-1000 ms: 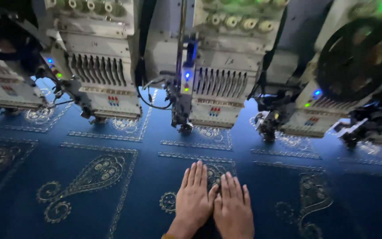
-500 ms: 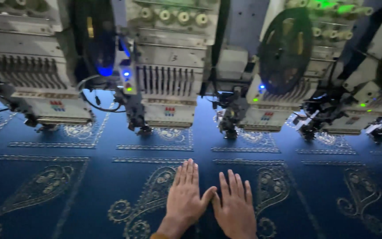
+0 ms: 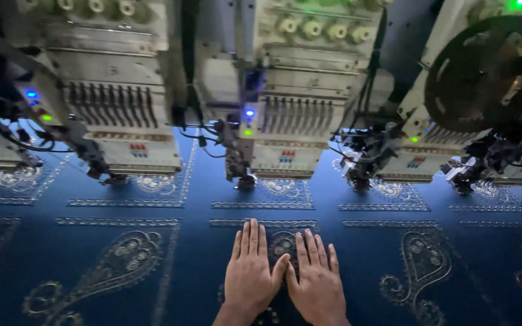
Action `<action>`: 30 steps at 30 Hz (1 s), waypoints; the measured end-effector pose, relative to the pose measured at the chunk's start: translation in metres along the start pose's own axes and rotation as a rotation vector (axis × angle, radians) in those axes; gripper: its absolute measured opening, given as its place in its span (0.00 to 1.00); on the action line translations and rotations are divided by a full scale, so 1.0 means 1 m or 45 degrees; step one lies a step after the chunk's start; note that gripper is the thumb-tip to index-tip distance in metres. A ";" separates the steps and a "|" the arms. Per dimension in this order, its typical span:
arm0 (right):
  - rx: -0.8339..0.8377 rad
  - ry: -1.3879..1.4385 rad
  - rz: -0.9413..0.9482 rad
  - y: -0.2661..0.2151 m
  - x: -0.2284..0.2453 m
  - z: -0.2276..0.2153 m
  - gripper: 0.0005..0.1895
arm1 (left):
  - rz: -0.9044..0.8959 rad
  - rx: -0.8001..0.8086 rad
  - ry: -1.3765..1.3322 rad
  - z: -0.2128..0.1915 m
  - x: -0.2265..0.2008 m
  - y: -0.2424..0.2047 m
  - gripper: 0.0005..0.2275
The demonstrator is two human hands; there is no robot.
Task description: Operating and inspecting a multi-head industrial embroidery machine, checking threads and needles.
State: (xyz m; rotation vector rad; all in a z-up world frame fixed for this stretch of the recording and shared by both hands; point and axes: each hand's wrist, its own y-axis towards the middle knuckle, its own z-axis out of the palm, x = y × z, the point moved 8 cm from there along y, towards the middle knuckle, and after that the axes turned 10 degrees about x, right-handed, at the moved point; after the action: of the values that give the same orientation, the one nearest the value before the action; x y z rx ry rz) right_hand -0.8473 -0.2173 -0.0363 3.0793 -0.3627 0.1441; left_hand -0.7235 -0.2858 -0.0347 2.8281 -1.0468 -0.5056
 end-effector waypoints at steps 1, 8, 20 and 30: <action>0.000 0.005 -0.002 0.002 -0.009 -0.001 0.38 | -0.002 0.001 0.005 0.012 -0.006 0.005 0.39; 0.086 0.066 -0.015 0.004 -0.073 -0.012 0.39 | -0.034 -0.123 0.069 0.017 -0.057 0.029 0.40; 0.016 0.095 0.122 0.000 -0.196 -0.024 0.40 | 0.034 -0.375 0.424 0.071 -0.162 0.084 0.40; -0.124 0.233 0.237 0.042 -0.259 -0.032 0.39 | 0.037 -0.510 0.556 0.098 -0.212 0.133 0.32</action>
State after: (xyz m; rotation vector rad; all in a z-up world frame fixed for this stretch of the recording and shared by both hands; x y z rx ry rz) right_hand -1.1108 -0.1967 -0.0285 2.9018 -0.6252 0.3984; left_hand -0.9894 -0.2467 -0.0431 2.4070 -0.7936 -0.0691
